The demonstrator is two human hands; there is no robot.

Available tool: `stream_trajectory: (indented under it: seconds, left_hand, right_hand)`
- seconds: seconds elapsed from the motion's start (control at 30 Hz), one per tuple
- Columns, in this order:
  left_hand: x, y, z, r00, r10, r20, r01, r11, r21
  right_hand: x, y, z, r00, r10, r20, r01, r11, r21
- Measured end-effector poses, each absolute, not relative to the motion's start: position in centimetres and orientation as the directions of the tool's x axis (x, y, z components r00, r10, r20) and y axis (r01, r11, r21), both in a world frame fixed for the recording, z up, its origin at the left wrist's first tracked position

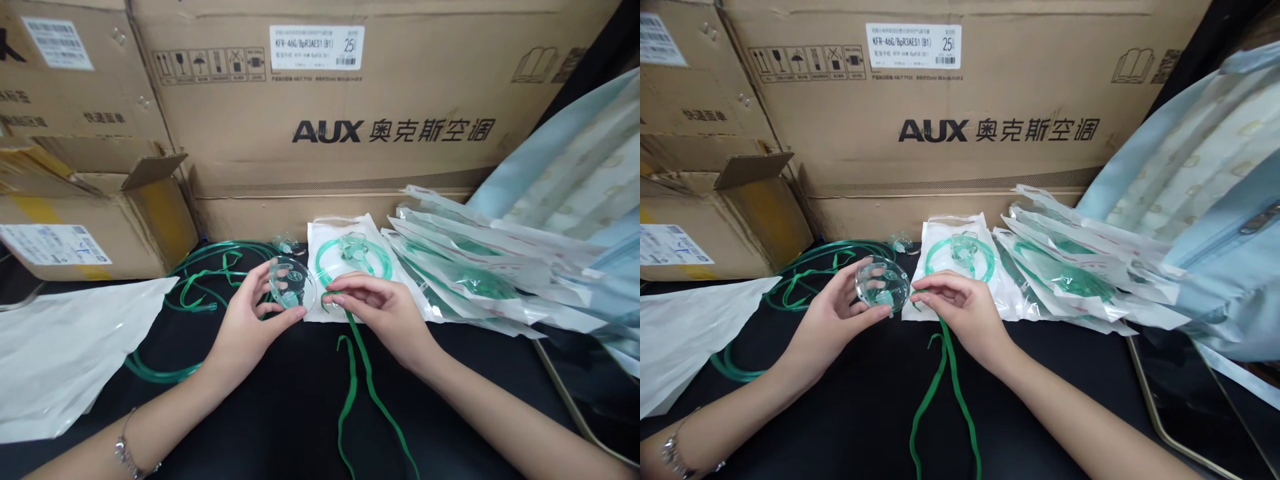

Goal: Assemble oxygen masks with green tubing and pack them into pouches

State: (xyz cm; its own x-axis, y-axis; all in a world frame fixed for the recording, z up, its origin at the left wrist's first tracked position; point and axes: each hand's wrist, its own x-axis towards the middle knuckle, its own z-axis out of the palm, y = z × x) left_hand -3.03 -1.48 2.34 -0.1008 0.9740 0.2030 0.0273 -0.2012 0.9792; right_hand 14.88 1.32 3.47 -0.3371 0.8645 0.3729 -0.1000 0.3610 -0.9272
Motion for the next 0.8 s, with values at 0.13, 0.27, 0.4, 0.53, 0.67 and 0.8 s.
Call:
stream_trajectory:
  seconds: [0.13,0.27,0.4,0.53,0.67,0.8]
  left_hand:
    - [-2.9,-1.7,2.6,-0.029,0.988,0.149,-0.034,-0.150,0.988]
    - [-2.7,-2.0,2.8,0.022,0.997,0.072,-0.068,-0.071,0.995]
    - [-2.7,-2.0,2.9,0.060,0.998,0.028,-0.120,-0.021,0.993]
    - [-2.7,-2.1,3.0,0.082,0.997,0.013,-0.141,-0.002,0.990]
    - [-2.8,-2.1,3.0,0.092,0.996,0.016,-0.143,-0.003,0.990]
    - [-2.8,-2.1,3.0,0.108,0.994,0.021,-0.134,-0.006,0.991]
  right_hand:
    - [15.0,1.2,3.5,-0.231,0.816,0.530,-0.035,0.538,-0.842]
    - [15.3,1.2,3.9,-0.205,0.750,0.629,-0.013,0.640,-0.768]
    - [15.4,1.3,4.0,-0.272,0.717,0.642,-0.057,0.654,-0.754]
    - [15.5,1.5,3.8,-0.291,0.716,0.634,-0.121,0.630,-0.767]
    - [15.8,1.8,3.7,-0.236,0.769,0.594,-0.192,0.563,-0.804]
    - [15.9,2.1,3.6,-0.236,0.813,0.532,-0.259,0.475,-0.841]
